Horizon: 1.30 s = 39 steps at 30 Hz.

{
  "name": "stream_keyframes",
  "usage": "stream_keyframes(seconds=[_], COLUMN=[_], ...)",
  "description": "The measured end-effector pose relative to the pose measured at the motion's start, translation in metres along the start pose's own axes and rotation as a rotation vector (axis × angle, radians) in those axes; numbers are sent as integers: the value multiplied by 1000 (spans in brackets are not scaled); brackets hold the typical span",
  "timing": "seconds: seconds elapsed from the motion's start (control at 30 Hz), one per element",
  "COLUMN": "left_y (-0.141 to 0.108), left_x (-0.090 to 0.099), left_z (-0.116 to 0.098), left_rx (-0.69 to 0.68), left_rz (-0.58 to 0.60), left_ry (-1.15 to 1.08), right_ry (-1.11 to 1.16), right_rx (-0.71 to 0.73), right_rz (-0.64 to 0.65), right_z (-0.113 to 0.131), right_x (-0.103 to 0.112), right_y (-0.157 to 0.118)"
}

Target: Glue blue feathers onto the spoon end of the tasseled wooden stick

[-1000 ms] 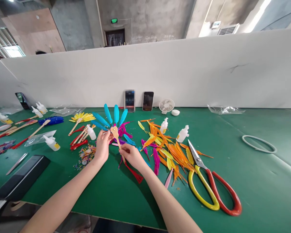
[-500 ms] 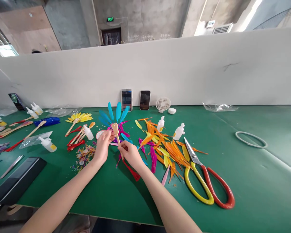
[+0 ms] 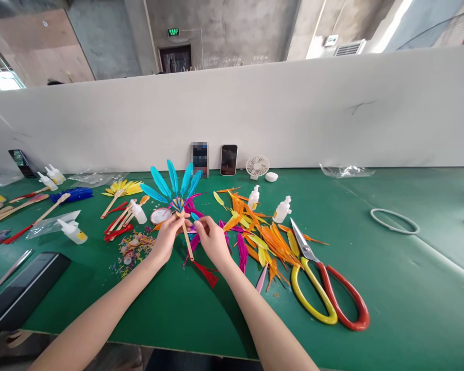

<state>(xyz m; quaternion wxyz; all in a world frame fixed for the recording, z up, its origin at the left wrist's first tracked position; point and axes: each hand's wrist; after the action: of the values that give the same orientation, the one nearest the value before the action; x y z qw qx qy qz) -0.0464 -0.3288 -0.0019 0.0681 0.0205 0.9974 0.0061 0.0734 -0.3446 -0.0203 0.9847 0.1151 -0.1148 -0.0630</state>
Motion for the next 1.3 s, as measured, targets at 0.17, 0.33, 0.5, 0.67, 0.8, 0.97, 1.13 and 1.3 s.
stream_keyframes(seconds=[0.17,0.33,0.5,0.67,0.8,0.97,1.13,1.3], left_y=[-8,-15,-17,-17,-17,-16,-16,-14], left_x=[-8,-11,-12,-13,-13,-12,-12,-12], left_z=[-3,-1,0,-2,-2,-2,-1,-2], left_rx=[134,205,225,233,232,232,224,213], left_rz=[189,392,459,458,462,462,464,352], left_ry=[-26,25,78,88,86,80,74,22], right_ry=[321,517,630,661,663,659,628,556], right_rx=[-137,-221,-249,-259,-256,-262,-259,-241], right_rz=[-150,-232,-311,-302,-300,-296,-287,-229], right_z=[0,3,2,4,6,5,6,7], right_x=[13,22,23,22,22,22,21,21], right_y=[11,16,16,15,15,15,14,13])
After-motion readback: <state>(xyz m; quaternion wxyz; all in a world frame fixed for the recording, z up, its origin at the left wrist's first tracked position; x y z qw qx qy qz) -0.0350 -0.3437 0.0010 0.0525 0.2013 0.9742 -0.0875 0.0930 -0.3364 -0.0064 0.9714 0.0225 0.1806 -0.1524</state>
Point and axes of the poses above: each hand's wrist, its own y-axis towards the middle knuckle, its own x-axis out of the back of the hand, z = x × y, and after that the axes turned 2 degrees about -z, right-handed
